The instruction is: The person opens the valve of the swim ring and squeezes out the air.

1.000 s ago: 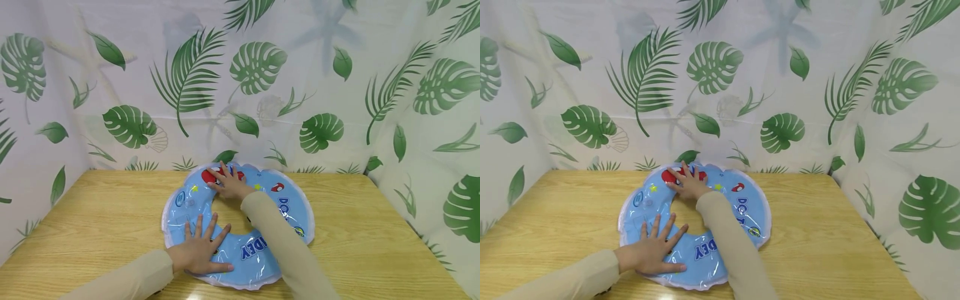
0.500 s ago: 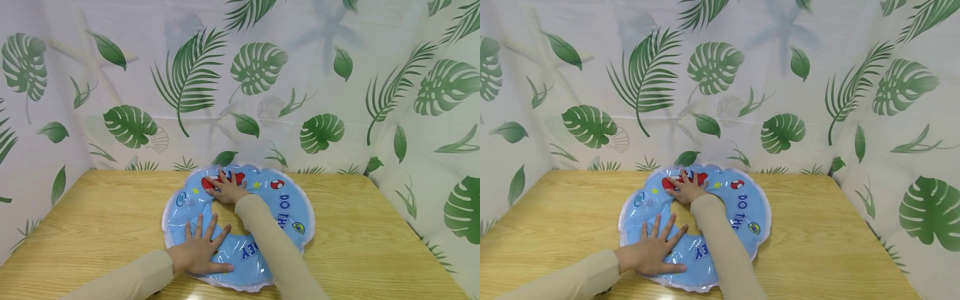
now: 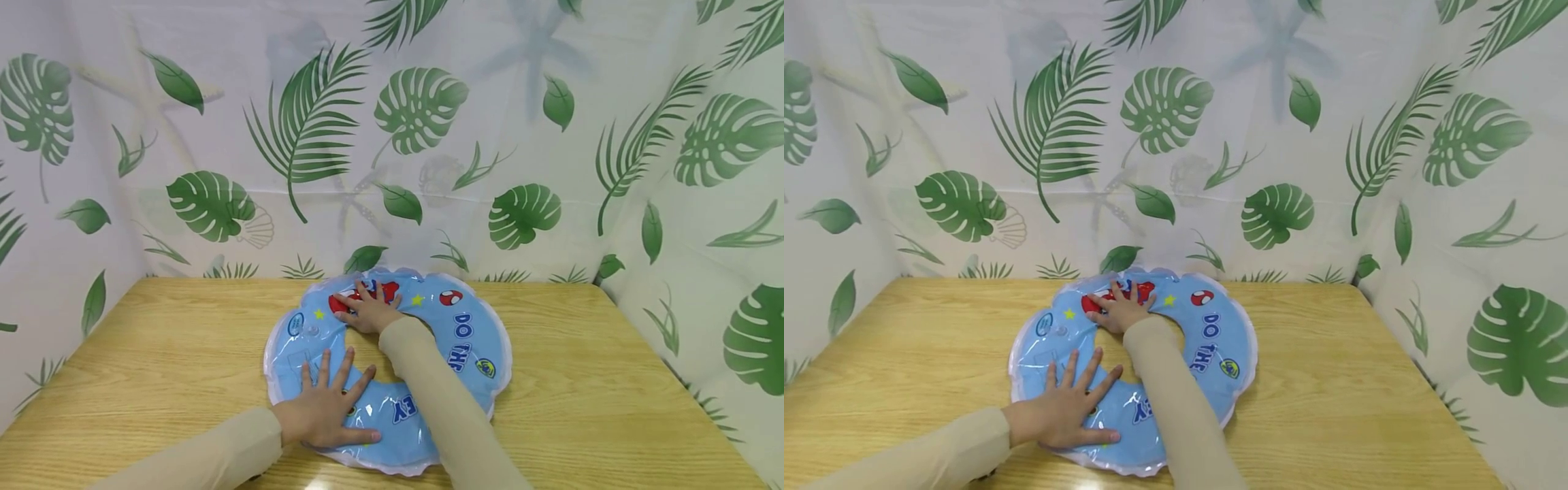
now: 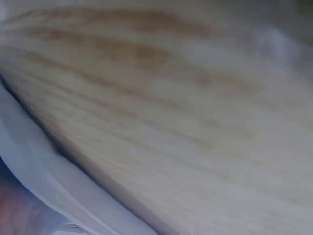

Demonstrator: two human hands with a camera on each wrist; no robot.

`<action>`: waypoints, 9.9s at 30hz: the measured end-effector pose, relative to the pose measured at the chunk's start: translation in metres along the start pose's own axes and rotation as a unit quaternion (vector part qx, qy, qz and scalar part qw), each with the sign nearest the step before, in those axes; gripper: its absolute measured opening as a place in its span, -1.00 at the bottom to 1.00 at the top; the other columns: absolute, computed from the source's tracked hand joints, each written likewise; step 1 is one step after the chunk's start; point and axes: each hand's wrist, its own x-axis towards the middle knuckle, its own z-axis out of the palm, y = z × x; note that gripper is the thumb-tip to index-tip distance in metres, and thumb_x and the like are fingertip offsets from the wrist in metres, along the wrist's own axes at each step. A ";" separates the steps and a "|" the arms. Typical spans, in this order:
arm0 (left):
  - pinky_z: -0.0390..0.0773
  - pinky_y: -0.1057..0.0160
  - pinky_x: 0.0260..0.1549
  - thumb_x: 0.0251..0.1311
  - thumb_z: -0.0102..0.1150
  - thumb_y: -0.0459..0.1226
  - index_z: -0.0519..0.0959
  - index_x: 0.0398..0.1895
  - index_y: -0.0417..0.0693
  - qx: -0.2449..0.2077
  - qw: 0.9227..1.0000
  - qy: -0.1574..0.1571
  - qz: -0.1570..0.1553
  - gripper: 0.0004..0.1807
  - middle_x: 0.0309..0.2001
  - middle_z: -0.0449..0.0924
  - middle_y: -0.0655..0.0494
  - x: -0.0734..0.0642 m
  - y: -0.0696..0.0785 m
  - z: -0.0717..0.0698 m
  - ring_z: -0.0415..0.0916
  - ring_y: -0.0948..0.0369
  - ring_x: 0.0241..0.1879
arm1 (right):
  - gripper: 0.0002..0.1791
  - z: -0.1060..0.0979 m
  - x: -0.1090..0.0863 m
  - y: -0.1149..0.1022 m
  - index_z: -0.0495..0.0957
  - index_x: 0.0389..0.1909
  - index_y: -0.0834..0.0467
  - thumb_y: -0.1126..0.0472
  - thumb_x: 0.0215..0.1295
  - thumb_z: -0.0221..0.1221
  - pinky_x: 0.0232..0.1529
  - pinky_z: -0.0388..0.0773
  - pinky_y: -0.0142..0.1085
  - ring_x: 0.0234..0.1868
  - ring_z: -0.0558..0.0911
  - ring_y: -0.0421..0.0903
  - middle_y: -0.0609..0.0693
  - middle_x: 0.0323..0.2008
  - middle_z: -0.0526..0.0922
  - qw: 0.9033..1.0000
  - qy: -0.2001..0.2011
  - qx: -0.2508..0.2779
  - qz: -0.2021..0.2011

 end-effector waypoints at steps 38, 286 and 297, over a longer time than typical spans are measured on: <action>0.23 -0.20 0.15 -0.10 0.29 0.13 0.14 0.34 -0.19 0.012 0.955 0.284 -0.085 -0.01 0.30 0.12 -0.34 0.010 -0.074 -0.025 0.05 -0.25 0.30 | -0.37 -0.001 -0.001 -0.001 -0.20 0.33 -0.51 -0.43 0.23 -0.37 0.21 -0.25 0.38 0.43 -0.34 0.22 -0.07 0.47 -0.32 1.000 -0.006 -0.004 0.005; 0.03 -0.36 0.16 0.06 0.14 0.11 0.34 0.25 0.18 0.004 0.992 0.121 -0.025 -0.35 0.30 0.25 -0.10 0.035 -0.099 -0.040 0.20 -0.14 0.28 | -0.26 -0.023 -0.032 0.048 -0.24 0.39 -0.37 -0.30 0.26 -0.13 0.27 -0.34 0.29 0.43 -0.32 0.23 -0.03 0.47 -0.32 0.999 -0.024 -0.002 -0.041; 0.08 -0.37 0.13 0.06 0.15 0.09 0.34 0.25 0.13 0.003 0.991 0.130 -0.016 -0.34 0.30 0.25 -0.14 0.031 -0.098 -0.040 0.21 -0.17 0.26 | -0.31 -0.037 -0.066 0.096 -0.10 0.42 -0.18 -0.22 0.32 -0.13 0.25 -0.29 0.33 0.41 -0.25 0.30 0.10 0.46 -0.24 0.998 0.023 -0.024 -0.044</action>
